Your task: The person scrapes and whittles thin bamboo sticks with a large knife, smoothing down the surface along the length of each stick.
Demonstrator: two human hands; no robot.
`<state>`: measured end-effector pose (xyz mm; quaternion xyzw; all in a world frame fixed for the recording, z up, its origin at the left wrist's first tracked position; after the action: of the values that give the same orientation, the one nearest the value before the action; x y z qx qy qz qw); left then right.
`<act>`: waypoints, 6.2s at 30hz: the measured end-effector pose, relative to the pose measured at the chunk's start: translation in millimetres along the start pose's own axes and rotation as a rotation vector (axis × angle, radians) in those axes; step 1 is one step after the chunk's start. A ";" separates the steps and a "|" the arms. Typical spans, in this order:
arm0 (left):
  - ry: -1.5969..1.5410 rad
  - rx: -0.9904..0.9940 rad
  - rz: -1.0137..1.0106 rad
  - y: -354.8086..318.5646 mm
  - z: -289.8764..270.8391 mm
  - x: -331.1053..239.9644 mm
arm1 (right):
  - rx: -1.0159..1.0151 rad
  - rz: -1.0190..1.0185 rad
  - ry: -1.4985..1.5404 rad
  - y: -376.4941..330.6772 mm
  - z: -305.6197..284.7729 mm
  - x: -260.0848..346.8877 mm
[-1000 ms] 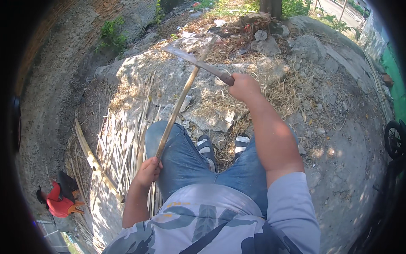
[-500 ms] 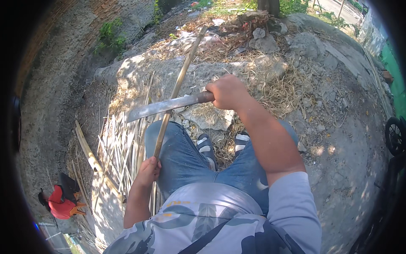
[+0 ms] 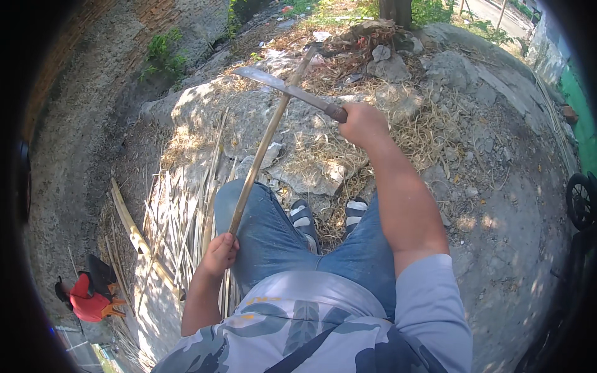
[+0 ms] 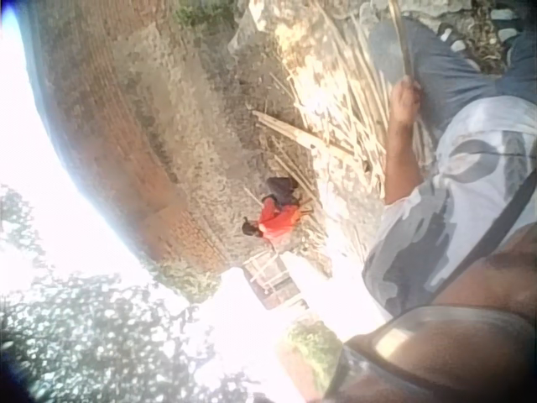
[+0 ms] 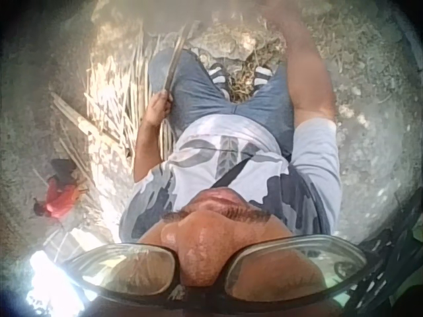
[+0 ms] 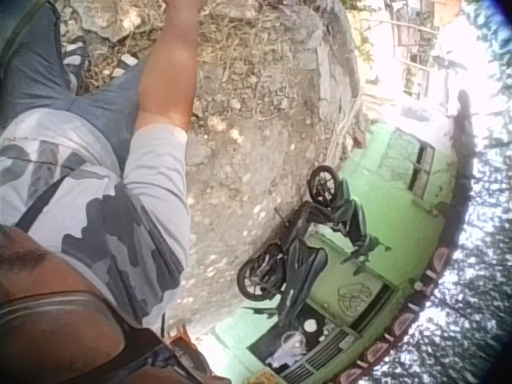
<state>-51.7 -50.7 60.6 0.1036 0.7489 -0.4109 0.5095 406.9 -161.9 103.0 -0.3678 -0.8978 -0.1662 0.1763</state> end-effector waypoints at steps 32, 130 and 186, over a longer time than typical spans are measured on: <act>-0.076 0.010 -0.051 -0.3 -1.5 0.0 | 0.078 -0.342 -0.001 -14.4 13.6 36.8; 0.375 -0.151 0.004 -106.5 -69.7 32.1 | 0.186 -0.134 0.033 -4.2 20.4 9.8; 0.061 -0.242 0.223 -66.8 -102.1 31.7 | -0.160 0.712 0.294 -285.8 -4.2 -298.8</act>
<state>-173.8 -28.3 82.5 0.1364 0.7920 -0.2550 0.5377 401.6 -536.2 -72.6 -0.6411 -0.6634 -0.2150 0.3205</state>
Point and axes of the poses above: each hand's wrist, its own y-axis towards the middle knuckle, its own z-axis out of the palm, x = y × z, the point moved 2 cm from there along y, towards the middle knuckle, and after that the axes turned 7 degrees about -x, right-handed, at the moved point
